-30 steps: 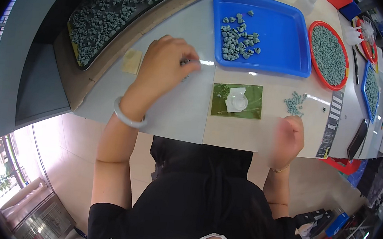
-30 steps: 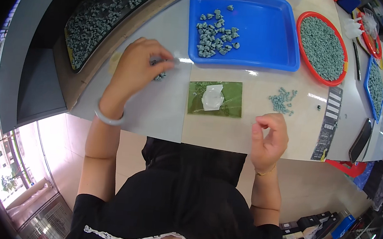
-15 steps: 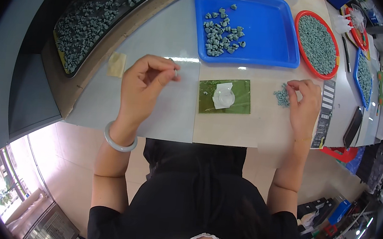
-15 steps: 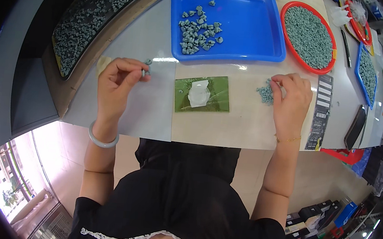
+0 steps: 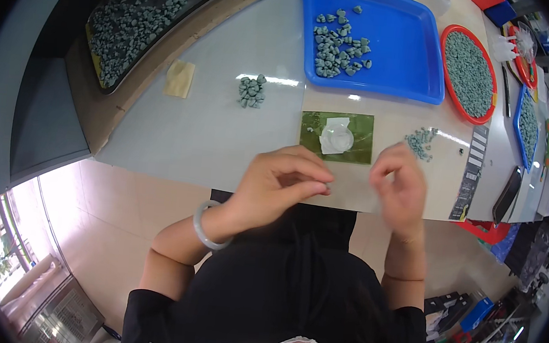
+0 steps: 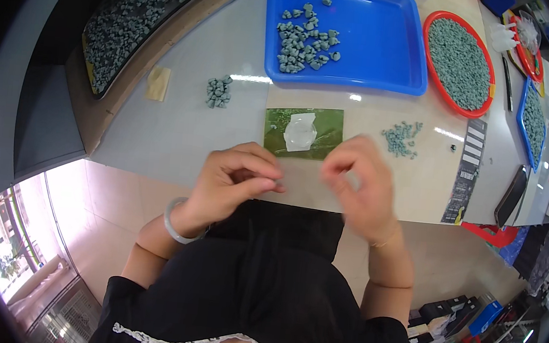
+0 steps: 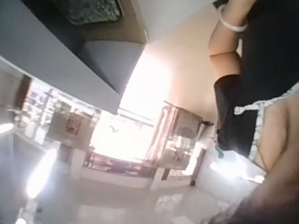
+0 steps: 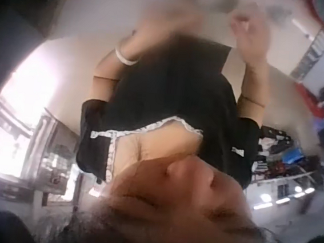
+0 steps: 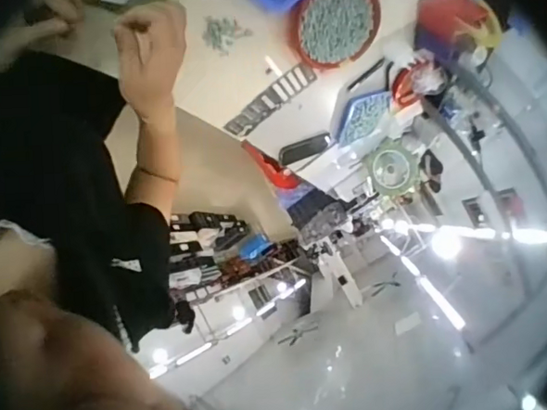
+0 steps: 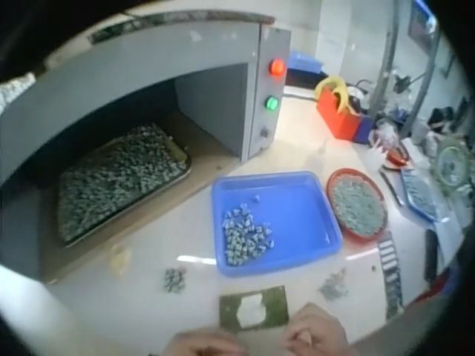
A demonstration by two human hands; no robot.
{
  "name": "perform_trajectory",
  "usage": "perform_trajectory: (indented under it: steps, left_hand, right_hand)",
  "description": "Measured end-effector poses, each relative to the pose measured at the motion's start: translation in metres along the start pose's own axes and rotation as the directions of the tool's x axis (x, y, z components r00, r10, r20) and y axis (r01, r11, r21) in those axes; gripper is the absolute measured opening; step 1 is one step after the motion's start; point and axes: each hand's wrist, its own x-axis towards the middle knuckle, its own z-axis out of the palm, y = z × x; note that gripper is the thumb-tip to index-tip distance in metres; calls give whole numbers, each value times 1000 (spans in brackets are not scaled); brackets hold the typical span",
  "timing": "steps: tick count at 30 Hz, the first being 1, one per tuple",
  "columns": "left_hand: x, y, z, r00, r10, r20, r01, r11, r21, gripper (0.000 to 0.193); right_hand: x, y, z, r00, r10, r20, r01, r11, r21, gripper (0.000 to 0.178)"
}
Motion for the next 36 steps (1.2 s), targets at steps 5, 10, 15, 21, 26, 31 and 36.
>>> perform_trajectory:
  steps: [5, 10, 15, 21, 26, 31, 36]
  left_hand:
    - [3, -13, 4, 998, -25, 49, 30, 993, -111, 8]
    - [0, -11, 4, 990, -127, 66, 138, 971, -193, 8]
    - [-3, -12, 6, 997, -54, 50, 57, 996, -68, 9]
    - [-3, -8, -3, 993, -66, 101, 63, 998, 27, 8]
    - [-3, -3, -11, 965, -193, 180, 184, 981, 68, 7]
    - [-4, -3, -16, 953, -222, 207, 230, 973, -15, 8]
    - [-5, -2, -19, 927, -258, 274, 293, 951, -96, 10]
  right_hand:
    - [-15, 6, 45, 995, -76, -60, 88, 972, 219, 8]
    - [-23, 7, 56, 983, -2, -186, 60, 949, 309, 8]
    - [-27, 6, 58, 979, 35, -202, 15, 970, 241, 9]
    - [-17, 7, 46, 964, -215, -159, 199, 974, -110, 14]
    - [-11, 2, 36, 930, -367, -20, 349, 898, -267, 19]
    - [-8, 5, 39, 942, -333, 33, 334, 929, -160, 14]
    - [-5, 5, 41, 967, -235, 103, 235, 972, 11, 15]
